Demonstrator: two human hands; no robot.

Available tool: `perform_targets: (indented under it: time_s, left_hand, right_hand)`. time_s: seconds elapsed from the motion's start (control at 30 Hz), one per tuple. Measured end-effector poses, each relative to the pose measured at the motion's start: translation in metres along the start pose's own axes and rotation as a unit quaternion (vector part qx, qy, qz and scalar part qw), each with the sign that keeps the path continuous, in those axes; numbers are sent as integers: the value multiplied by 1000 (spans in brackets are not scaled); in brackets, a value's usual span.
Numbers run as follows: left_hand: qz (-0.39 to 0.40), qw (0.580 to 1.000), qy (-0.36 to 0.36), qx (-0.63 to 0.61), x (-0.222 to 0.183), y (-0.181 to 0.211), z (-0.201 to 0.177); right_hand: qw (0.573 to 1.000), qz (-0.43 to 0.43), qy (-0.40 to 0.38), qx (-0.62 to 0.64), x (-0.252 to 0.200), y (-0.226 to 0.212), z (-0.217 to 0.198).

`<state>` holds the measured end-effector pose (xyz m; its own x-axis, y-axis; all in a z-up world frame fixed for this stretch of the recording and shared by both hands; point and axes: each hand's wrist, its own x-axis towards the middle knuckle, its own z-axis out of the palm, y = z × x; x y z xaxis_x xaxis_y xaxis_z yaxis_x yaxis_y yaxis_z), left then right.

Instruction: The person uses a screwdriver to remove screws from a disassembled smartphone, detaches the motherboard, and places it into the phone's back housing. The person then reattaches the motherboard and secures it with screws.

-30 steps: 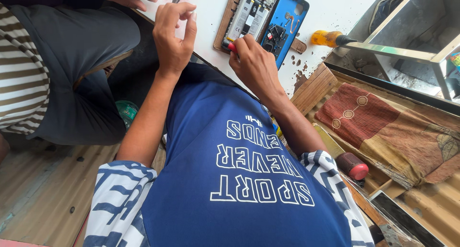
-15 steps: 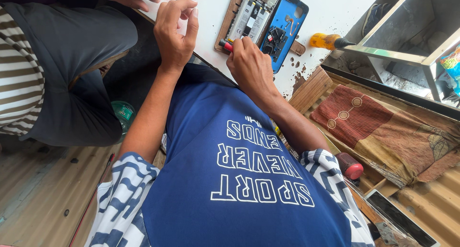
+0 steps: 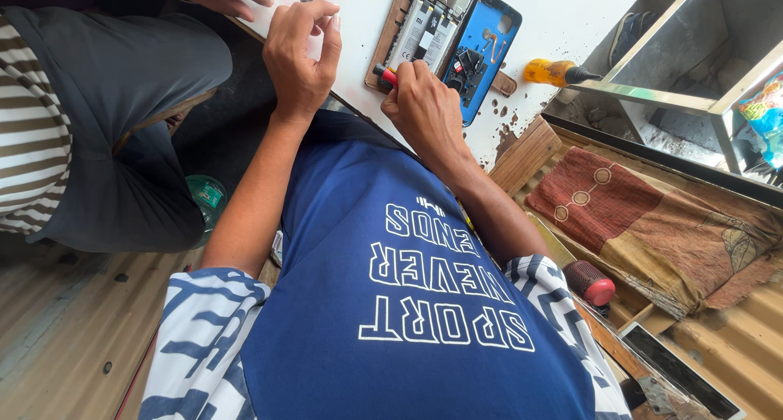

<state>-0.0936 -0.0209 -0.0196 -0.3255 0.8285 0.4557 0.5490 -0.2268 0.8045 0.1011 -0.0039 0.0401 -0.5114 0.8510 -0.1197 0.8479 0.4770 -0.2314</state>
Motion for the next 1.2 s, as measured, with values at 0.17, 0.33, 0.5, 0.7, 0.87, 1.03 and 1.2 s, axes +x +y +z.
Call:
perform_targets:
  time_s: [0.17, 0.33, 0.5, 0.7, 0.87, 1.03, 1.2]
  left_hand:
    - [4, 1000, -4, 3, 0, 0, -2]
    - [6, 1000, -9, 1, 3, 7, -7]
    - [-34, 997, -67, -15, 3, 36, -13]
    - [-214, 955, -151, -139, -16, 77, 4]
    - [-188, 965, -169, -71, -25, 75, 15]
    - [-184, 962, -192, -66, -26, 71, 30]
    - [-177, 962, -196, -64, -20, 72, 31]
  right_hand:
    - [999, -14, 23, 40, -3, 9, 0]
    - [985, 66, 28, 155, -10, 34, -13]
    - [939, 166, 60, 296, -22, 51, -23]
    - [915, 214, 99, 328, -37, 48, -23]
    - [901, 230, 98, 355, -48, 34, -23]
    - [899, 201, 84, 380, -50, 27, -19]
    - [911, 157, 113, 364, -51, 34, -9]
